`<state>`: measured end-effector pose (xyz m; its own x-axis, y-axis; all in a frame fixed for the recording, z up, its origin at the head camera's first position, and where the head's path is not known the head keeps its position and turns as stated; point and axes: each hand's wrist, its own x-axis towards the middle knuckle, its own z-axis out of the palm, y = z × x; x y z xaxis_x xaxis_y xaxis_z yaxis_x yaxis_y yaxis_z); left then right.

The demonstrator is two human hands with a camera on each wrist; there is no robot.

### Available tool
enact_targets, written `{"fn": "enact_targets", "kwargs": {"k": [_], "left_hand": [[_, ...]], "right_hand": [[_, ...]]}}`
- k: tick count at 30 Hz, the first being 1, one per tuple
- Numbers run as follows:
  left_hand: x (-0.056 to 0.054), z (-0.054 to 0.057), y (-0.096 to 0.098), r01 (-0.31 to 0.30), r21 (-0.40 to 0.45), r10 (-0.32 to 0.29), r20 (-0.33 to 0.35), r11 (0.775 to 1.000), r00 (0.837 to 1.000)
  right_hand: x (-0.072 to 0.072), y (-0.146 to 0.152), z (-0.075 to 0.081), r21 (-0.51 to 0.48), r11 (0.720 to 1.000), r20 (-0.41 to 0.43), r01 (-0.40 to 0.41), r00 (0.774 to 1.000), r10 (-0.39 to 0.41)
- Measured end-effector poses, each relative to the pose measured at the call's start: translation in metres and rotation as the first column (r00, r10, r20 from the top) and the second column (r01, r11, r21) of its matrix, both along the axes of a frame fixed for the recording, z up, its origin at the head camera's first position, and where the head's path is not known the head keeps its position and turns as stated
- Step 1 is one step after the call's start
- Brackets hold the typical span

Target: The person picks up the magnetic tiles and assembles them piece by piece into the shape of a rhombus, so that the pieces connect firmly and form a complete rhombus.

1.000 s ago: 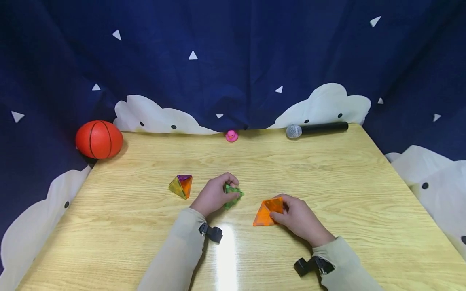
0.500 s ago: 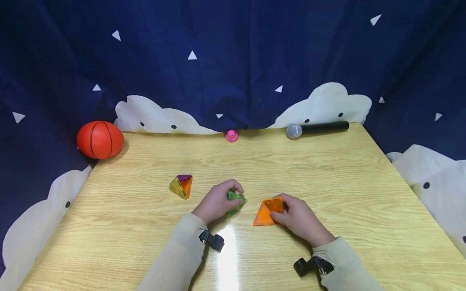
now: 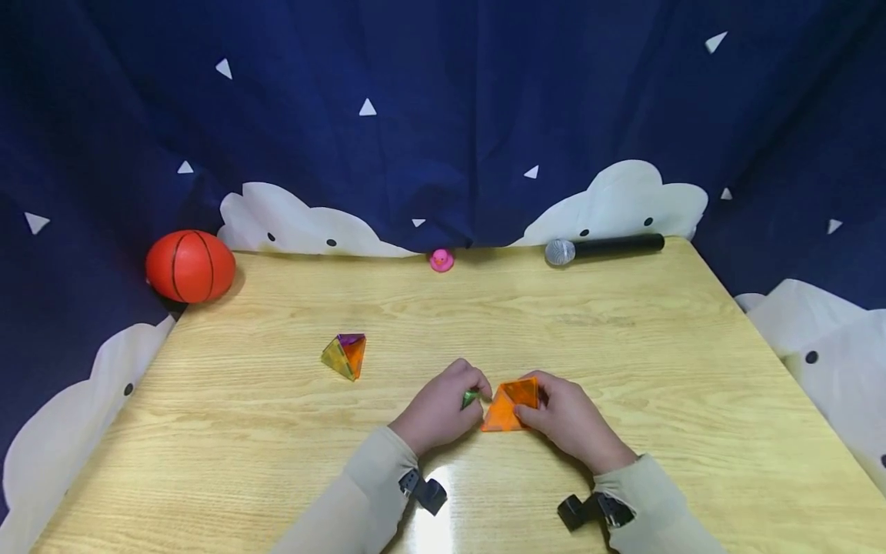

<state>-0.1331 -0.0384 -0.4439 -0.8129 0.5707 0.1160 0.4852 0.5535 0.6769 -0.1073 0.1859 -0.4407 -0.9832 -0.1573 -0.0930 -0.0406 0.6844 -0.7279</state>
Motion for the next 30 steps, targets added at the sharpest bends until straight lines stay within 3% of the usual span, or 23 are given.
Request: {"fn": "enact_targets", "kwargs": {"k": [6, 17, 30], "left_hand": [[0.002, 0.001, -0.003, -0.047, -0.021, 0.048, 0.047, 0.999, 0.998], [0.003, 0.003, -0.001, -0.044, -0.016, 0.044, 0.033, 0.999, 0.998], [0.007, -0.004, 0.013, -0.029, 0.023, 0.029, 0.019, 0.999, 0.999]], "right_hand": [[0.001, -0.001, 0.0, 0.002, 1.0, -0.021, 0.0, 1.0, 0.0], [0.0, -0.002, 0.002, 0.045, 0.999, -0.052, 0.023, 0.998, -0.021], [0.002, -0.002, 0.003, 0.054, 0.997, -0.041, 0.058, 0.998, -0.056]]}}
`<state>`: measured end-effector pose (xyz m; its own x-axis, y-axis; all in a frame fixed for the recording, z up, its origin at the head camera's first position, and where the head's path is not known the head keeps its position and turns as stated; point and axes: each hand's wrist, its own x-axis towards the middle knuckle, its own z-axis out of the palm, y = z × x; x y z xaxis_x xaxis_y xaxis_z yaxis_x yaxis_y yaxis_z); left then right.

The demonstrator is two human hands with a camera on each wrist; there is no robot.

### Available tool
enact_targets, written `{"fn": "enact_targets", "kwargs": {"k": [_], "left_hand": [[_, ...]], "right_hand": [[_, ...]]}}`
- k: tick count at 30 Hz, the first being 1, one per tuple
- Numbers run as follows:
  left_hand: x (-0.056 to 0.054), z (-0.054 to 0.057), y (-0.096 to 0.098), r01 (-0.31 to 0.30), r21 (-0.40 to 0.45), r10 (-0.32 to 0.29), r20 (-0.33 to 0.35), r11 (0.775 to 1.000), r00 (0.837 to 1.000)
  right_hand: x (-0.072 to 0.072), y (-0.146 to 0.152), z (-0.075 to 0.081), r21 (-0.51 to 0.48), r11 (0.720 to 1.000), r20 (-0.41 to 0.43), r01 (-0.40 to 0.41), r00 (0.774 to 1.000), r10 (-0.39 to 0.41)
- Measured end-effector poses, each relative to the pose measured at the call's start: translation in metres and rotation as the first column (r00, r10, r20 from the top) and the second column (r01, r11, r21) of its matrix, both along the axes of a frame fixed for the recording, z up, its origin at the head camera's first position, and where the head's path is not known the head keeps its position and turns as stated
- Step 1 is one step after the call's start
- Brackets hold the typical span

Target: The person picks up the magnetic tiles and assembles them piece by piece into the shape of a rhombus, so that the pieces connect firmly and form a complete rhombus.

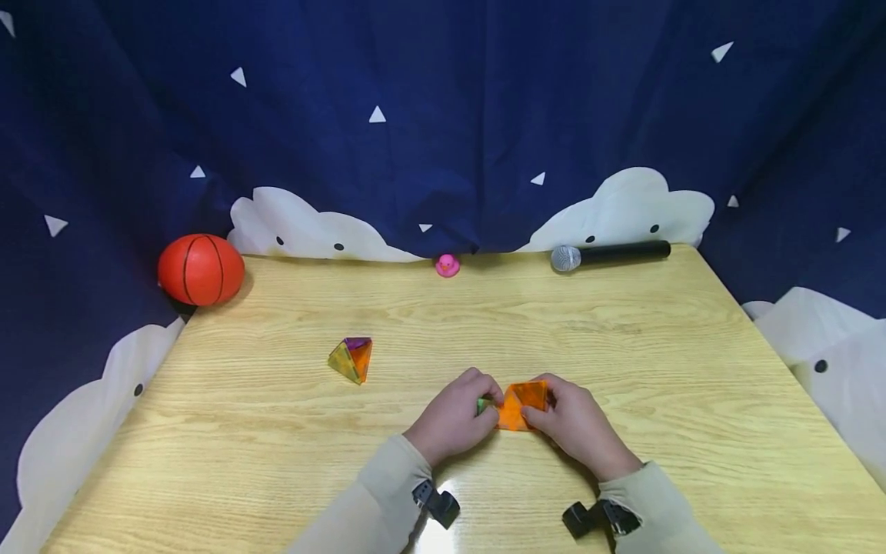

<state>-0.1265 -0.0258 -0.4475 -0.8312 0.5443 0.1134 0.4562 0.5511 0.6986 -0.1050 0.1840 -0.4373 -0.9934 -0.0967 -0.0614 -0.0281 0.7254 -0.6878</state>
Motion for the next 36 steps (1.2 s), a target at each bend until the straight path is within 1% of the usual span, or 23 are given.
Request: {"fn": "enact_targets", "kwargs": {"k": [7, 16, 23, 29, 36], "left_hand": [[0.002, -0.0007, 0.0033, 0.012, -0.008, -0.012, -0.021, 1.0, 1.0], [0.0021, -0.0034, 0.0021, 0.015, -0.018, -0.016, -0.048, 1.0, 0.999], [0.0023, -0.0007, 0.0004, 0.032, -0.048, -0.035, -0.051, 0.998, 0.998], [0.0025, 0.0006, 0.0016, 0.034, -0.077, -0.037, -0.037, 0.996, 0.999], [0.0037, 0.0029, 0.0048, 0.037, -0.102, -0.041, -0.043, 0.994, 0.998]], "right_hand": [[-0.0021, 0.0007, -0.0022, 0.01, 1.0, 0.001, -0.004, 1.0, 0.004], [-0.0018, -0.0023, 0.0003, 0.004, 1.0, -0.003, -0.006, 1.0, 0.006], [-0.0031, -0.0022, -0.0022, 0.008, 1.0, 0.0, -0.01, 1.0, 0.01], [-0.0042, 0.0004, -0.0071, -0.036, 0.999, 0.004, -0.026, 1.0, 0.026], [-0.0025, 0.0034, -0.0095, -0.101, 0.993, -0.002, -0.055, 0.998, 0.055]]}}
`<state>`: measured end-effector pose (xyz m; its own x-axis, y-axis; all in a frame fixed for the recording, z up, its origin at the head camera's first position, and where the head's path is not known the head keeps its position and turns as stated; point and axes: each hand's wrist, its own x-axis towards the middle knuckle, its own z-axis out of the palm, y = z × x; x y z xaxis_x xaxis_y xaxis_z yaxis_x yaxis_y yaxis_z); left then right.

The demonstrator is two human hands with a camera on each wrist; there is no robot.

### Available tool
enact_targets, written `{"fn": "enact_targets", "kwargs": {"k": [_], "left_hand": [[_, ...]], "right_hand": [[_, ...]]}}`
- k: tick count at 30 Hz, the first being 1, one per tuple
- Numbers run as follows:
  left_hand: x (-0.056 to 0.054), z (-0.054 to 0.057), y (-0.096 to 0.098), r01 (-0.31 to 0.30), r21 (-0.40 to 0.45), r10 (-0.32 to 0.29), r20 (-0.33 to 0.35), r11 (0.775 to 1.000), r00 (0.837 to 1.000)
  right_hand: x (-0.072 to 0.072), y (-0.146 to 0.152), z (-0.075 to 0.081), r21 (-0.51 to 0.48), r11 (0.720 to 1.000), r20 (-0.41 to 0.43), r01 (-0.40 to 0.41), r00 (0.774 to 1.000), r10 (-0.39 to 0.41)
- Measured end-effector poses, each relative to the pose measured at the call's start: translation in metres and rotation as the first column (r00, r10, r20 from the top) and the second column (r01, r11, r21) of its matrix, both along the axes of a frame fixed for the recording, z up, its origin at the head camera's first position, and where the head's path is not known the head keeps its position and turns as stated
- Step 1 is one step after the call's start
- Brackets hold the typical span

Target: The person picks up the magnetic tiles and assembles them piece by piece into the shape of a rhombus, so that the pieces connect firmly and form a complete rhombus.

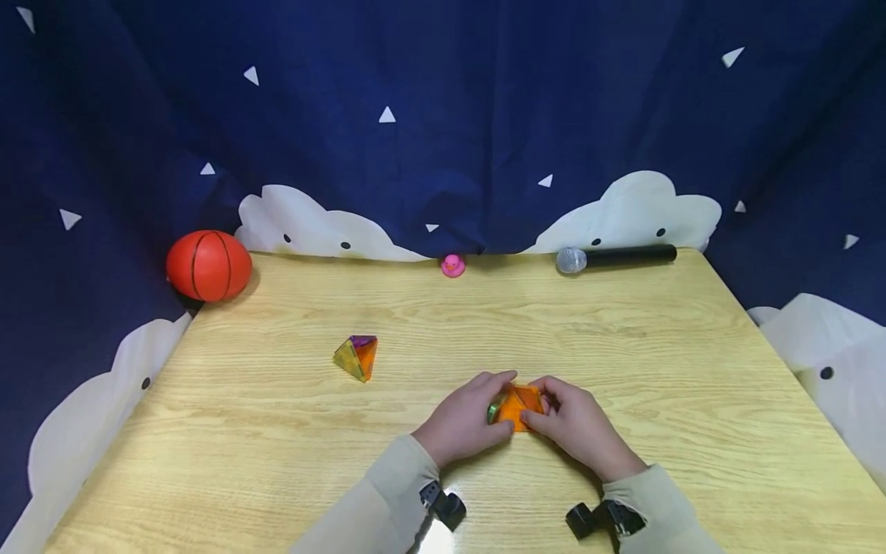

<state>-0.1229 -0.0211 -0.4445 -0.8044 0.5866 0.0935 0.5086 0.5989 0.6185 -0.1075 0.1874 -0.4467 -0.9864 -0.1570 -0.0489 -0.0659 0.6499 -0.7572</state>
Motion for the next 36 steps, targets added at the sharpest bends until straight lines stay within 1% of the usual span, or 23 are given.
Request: {"fn": "enact_targets", "kwargs": {"k": [5, 12, 14, 20, 27, 36], "left_hand": [[-0.001, -0.001, 0.003, -0.007, -0.008, 0.007, -0.004, 1.0, 1.0], [-0.001, -0.001, 0.009, -0.01, -0.046, 0.007, -0.061, 0.999, 0.998], [-0.001, -0.001, 0.01, -0.017, -0.055, 0.013, -0.068, 0.998, 0.998], [-0.003, -0.003, 0.011, -0.036, -0.045, 0.034, -0.048, 0.998, 0.998], [-0.006, -0.003, 0.014, -0.06, -0.036, 0.06, -0.024, 0.998, 0.998], [-0.008, -0.005, 0.015, -0.073, -0.02, 0.073, -0.033, 0.997, 0.997]], "right_hand": [[0.0, 0.001, -0.001, -0.023, 0.999, -0.006, -0.025, 1.0, 0.025], [0.001, 0.002, -0.003, -0.035, 0.997, -0.032, -0.071, 0.997, 0.07], [0.001, 0.002, -0.003, -0.032, 0.997, -0.033, -0.076, 0.997, 0.075], [0.002, 0.001, -0.002, -0.008, 0.996, -0.042, -0.084, 0.996, 0.084], [0.002, 0.002, 0.0, 0.006, 0.996, -0.047, -0.094, 0.994, 0.094], [0.003, 0.002, -0.001, -0.003, 0.994, -0.036, -0.106, 0.994, 0.106]]}}
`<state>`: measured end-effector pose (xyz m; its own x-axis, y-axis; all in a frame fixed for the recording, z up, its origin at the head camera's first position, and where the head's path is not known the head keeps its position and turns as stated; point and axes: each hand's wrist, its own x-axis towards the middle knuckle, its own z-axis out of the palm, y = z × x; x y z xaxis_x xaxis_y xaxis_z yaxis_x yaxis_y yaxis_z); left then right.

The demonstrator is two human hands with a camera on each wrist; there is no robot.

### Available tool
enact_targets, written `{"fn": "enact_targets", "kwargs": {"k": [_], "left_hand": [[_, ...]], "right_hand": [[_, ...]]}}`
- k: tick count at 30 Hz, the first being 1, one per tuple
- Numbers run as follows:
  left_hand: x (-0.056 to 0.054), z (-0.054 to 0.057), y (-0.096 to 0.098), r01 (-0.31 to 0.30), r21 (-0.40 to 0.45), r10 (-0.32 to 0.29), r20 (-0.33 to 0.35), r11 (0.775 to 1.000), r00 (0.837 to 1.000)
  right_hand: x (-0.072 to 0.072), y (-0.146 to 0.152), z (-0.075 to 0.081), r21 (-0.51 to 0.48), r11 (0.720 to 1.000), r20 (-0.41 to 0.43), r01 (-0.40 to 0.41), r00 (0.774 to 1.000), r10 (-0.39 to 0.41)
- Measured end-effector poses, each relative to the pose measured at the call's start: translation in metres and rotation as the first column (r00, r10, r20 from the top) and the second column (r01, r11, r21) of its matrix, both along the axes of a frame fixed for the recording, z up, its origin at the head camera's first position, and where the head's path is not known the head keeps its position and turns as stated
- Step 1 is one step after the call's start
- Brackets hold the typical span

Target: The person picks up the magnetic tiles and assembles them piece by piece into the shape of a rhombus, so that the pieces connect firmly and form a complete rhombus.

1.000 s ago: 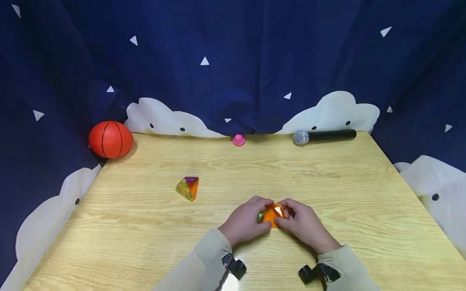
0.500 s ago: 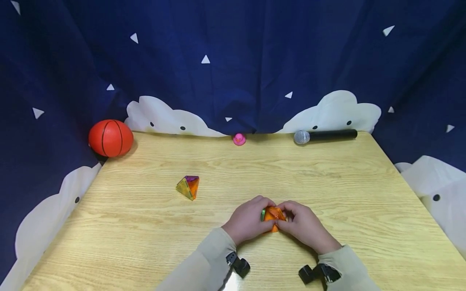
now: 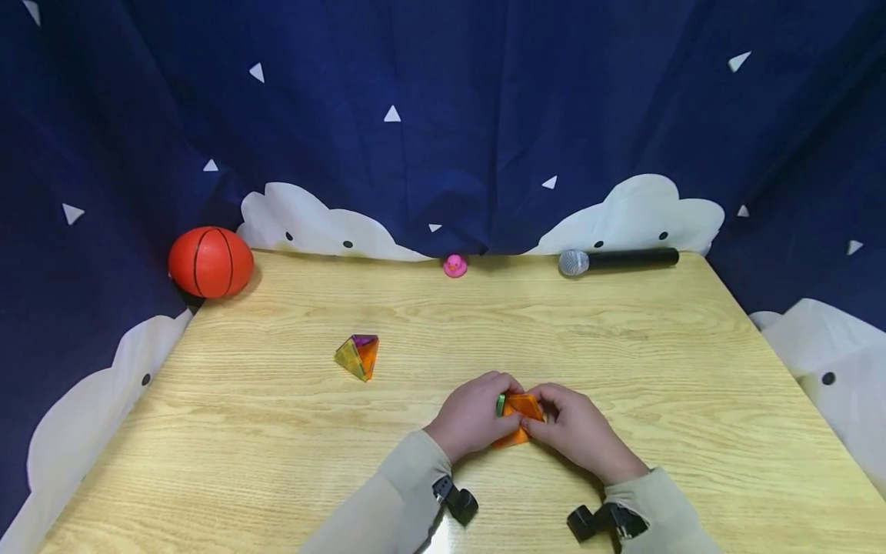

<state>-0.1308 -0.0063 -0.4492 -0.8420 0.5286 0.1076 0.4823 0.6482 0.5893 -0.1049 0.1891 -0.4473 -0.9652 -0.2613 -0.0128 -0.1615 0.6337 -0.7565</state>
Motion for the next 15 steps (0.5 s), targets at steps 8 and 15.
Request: {"fn": "enact_targets", "kwargs": {"k": [8, 15], "left_hand": [[0.0012, 0.0015, -0.0012, 0.006, 0.0, -0.006, -0.004, 1.0, 1.0], [0.0045, 0.0041, 0.0013, 0.033, -0.032, -0.034, -0.036, 0.999, 0.999]], "right_hand": [[-0.0003, -0.0003, 0.0004, -0.003, 1.0, 0.004, -0.004, 1.0, 0.004], [0.0, 0.0018, -0.0008, -0.018, 1.0, -0.002, -0.019, 1.0, 0.019]]}}
